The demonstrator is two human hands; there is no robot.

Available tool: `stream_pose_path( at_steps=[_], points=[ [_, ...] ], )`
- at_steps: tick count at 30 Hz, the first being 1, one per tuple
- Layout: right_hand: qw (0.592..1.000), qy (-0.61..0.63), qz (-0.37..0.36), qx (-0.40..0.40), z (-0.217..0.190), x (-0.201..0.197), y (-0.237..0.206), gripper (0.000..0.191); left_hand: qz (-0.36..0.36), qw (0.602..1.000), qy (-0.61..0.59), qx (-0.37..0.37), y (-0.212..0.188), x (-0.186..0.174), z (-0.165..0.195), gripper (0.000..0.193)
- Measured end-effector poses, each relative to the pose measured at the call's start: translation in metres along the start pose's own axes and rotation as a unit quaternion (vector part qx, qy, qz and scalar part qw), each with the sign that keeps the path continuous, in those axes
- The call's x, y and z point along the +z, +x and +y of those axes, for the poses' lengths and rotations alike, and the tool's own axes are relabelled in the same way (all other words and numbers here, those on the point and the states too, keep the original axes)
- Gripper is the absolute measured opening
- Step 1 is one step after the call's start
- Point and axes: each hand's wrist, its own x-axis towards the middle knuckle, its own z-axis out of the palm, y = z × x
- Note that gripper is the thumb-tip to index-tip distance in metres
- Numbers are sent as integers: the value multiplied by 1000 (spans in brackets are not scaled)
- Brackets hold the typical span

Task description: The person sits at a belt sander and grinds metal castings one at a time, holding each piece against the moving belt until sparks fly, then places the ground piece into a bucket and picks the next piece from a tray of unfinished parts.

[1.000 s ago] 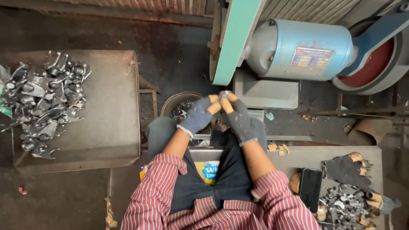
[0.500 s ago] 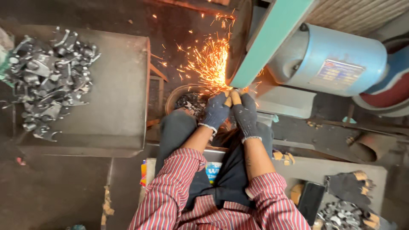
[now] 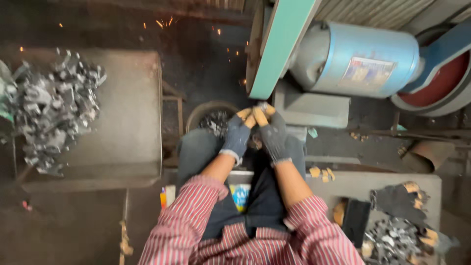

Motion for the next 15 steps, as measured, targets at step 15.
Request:
stream_pose_path(
  at_steps=[15],
  points=[
    [997, 53, -12, 62, 58, -13, 46, 26, 81, 971, 196, 113, 36, -14, -13, 20]
  ],
)
